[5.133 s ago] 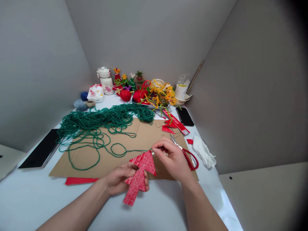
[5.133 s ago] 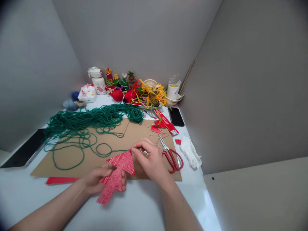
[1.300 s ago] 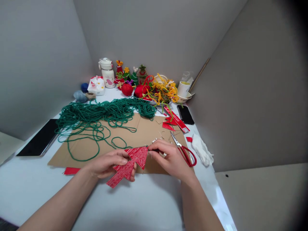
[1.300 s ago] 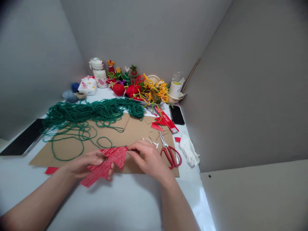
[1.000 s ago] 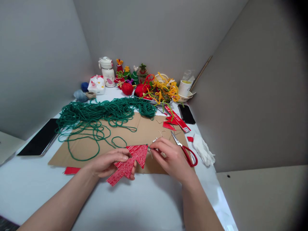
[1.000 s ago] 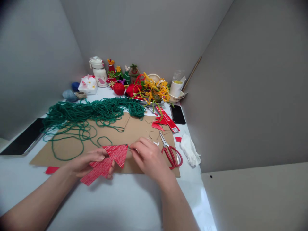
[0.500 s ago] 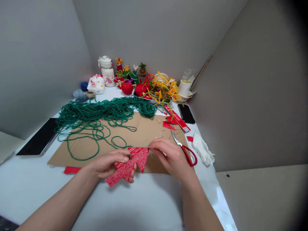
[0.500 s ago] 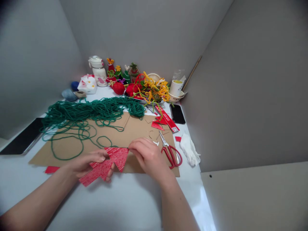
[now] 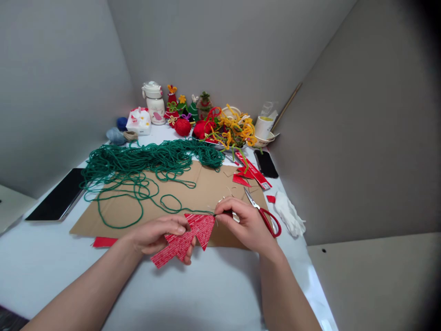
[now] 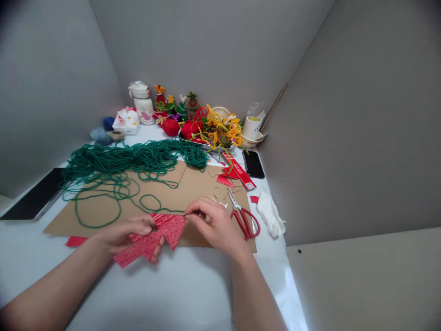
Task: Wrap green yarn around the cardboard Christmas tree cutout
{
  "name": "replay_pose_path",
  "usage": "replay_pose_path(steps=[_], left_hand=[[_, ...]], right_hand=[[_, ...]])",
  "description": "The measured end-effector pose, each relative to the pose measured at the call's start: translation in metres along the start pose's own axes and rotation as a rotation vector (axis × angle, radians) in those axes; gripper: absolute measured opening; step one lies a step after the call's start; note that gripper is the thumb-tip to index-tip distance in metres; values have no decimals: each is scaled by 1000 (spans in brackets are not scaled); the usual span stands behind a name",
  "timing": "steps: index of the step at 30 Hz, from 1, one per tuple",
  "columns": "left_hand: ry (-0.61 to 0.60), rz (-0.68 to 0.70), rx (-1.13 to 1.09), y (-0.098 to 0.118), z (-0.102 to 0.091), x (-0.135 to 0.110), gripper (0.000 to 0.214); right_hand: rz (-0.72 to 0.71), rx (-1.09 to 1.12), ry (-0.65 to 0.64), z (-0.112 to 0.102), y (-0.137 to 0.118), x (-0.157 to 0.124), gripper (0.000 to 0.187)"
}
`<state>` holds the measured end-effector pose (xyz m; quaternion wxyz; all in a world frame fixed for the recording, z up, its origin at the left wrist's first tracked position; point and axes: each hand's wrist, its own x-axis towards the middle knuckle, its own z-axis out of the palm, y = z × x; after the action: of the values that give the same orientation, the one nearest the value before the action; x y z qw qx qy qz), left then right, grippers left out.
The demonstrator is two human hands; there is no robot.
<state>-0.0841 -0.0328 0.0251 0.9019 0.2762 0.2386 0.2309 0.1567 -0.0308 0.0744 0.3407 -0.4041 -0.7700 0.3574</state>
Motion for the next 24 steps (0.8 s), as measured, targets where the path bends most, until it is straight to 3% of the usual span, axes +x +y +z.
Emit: replay_pose_path(steps=[10,15,24], left_hand=[[-75,-78,102,2,0,0,22],[-94,-95,127,1,-2,-1,24],[-230,-107,-86,-4,-3,0,25]], right_hand=[[215,294,-80,3,11,-3,10],[229,358,-93,4,10,-2,11],[215,421,-112,1,11,-1,17]])
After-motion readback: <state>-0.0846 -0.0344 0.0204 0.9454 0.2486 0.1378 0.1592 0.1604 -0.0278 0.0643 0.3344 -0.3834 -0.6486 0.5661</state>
